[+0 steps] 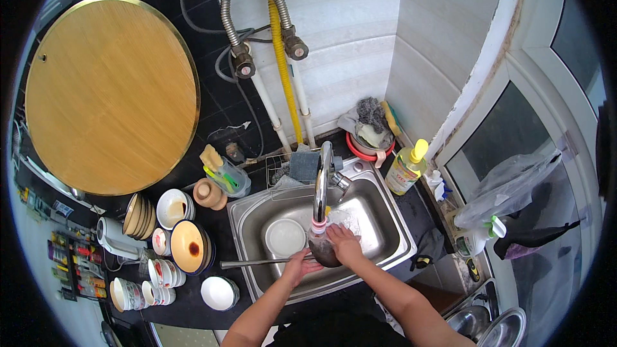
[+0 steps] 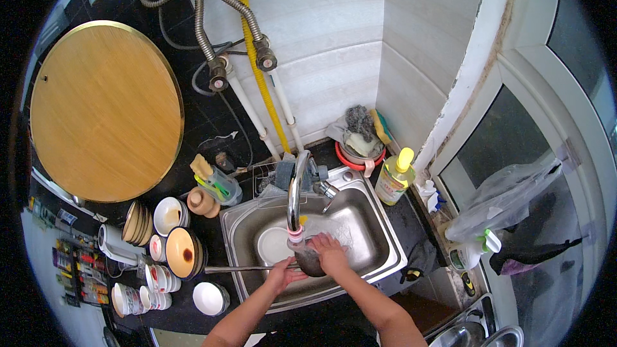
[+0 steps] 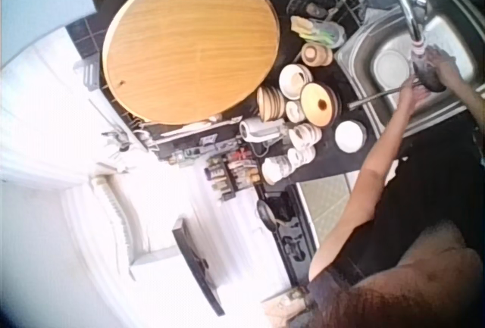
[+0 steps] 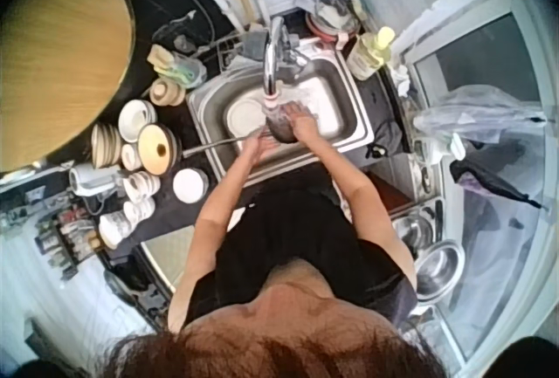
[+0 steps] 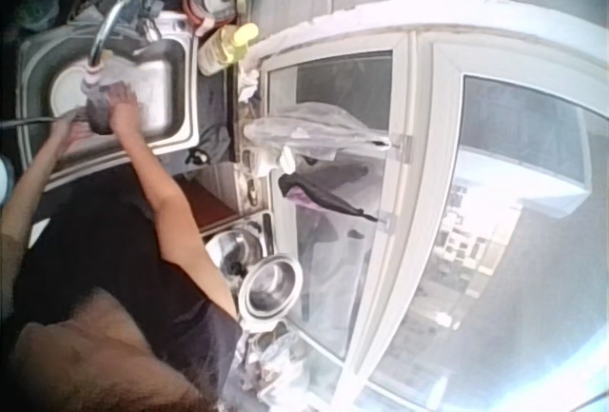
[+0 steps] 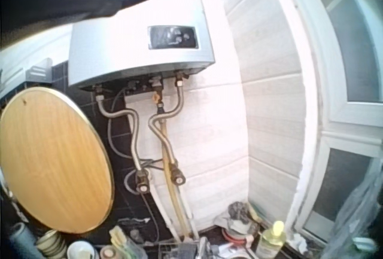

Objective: The person washes various kitchen items in a sink, including a metal bowl, a white bowl, a ladle, chopsticks, and a frying pan. They use a sponge and running water to clean each item individually, rinsing them thoroughly before placing them aside.

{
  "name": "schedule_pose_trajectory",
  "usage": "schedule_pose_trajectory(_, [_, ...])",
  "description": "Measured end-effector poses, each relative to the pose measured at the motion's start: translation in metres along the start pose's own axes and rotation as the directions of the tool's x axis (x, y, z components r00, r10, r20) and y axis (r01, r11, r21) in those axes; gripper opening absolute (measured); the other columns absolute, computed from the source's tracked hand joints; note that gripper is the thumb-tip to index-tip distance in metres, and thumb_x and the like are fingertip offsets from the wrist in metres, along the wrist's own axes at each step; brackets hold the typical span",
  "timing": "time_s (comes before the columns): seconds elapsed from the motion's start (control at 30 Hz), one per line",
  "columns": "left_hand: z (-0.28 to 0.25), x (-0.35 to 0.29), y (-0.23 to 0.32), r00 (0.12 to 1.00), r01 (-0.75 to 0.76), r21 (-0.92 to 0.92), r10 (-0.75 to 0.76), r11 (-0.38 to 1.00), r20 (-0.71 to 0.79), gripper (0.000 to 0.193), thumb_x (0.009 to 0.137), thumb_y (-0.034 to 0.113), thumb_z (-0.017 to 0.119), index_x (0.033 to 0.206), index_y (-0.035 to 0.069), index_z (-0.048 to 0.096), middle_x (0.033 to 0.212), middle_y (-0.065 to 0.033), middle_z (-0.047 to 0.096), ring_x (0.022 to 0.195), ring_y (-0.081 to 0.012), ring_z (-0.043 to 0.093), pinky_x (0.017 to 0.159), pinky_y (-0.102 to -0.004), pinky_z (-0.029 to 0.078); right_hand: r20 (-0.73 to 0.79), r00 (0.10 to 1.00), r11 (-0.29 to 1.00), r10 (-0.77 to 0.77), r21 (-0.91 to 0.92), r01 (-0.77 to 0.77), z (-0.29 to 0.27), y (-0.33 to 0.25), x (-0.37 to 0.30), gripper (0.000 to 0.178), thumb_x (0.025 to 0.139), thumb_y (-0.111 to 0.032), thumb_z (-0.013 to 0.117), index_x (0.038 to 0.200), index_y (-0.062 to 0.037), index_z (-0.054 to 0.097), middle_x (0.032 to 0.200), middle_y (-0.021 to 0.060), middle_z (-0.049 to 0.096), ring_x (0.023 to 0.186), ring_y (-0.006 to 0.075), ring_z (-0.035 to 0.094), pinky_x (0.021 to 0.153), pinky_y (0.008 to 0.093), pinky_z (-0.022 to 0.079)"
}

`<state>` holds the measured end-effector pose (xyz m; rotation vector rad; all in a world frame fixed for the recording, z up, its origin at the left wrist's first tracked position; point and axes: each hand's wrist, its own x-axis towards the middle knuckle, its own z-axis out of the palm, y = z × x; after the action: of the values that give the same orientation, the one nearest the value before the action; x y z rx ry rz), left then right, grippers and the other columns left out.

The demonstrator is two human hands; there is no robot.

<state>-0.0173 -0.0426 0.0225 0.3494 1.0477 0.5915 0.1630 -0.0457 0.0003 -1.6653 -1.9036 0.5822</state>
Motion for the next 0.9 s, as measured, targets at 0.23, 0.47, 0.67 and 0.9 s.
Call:
schedule_pose_trajectory(0.23, [-0.016, 0.034, -0.026, 0.967, -0.232, -0.118, 0.242, 0.965, 0.078, 0.031, 0.088, 0.014, 0.036, 0.113, -0.004, 0.038, 0.112, -0.0198, 0.045, 0.089, -0.0372, 0.055, 0.080, -0.0419, 0.047, 0.383, 0.921, 0.989, -0.071, 0.146, 0.015, 0.011, -0.026, 0.003, 0.033, 0.083, -0.017, 0.040, 0.114, -0.0221, 0.048, 0.115, 0.0189, 0.046, 0.093, 0.0341, 0.054, 0.085, 0.0440, 0.035])
schedule_pose_trajectory(0.47, [-0.001, 0.017, -0.001, 0.957, -0.273, 0.003, 0.272, 0.962, -0.099, 0.032, 0.086, 0.009, 0.037, 0.115, -0.005, 0.037, 0.107, -0.0190, 0.050, 0.084, -0.0359, 0.057, 0.078, -0.0406, 0.048, 0.058, 0.968, 0.961, -0.245, -0.121, 0.250, 0.001, 0.005, 0.006, 0.028, 0.072, -0.004, 0.047, 0.097, 0.0007, 0.056, 0.108, 0.0164, 0.053, 0.108, 0.0314, 0.045, 0.093, 0.0387, 0.033])
schedule_pose_trajectory(0.67, [-0.009, 0.031, -0.007, 0.942, -0.333, -0.056, 0.329, 0.941, -0.068, 0.041, 0.086, 0.012, 0.040, 0.122, -0.006, 0.033, 0.114, -0.0180, 0.047, 0.086, -0.0302, 0.057, 0.080, -0.0374, 0.048, 0.317, 0.944, 0.989, -0.095, 0.136, 0.054, 0.017, -0.005, 0.012, 0.031, 0.075, -0.005, 0.047, 0.105, -0.0097, 0.054, 0.105, 0.0178, 0.054, 0.102, 0.0313, 0.048, 0.092, 0.0400, 0.033])
schedule_pose_trajectory(0.9, [-0.005, 0.019, 0.007, 0.932, -0.313, 0.099, 0.326, 0.944, -0.157, 0.034, 0.084, 0.007, 0.041, 0.115, -0.007, 0.041, 0.108, -0.0176, 0.050, 0.085, -0.0322, 0.057, 0.080, -0.0402, 0.048, 0.098, 0.964, 0.968, -0.249, 0.012, 0.249, 0.014, 0.028, 0.003, 0.036, 0.071, -0.004, 0.047, 0.106, -0.0062, 0.053, 0.115, 0.0155, 0.049, 0.108, 0.0319, 0.045, 0.095, 0.0369, 0.032])
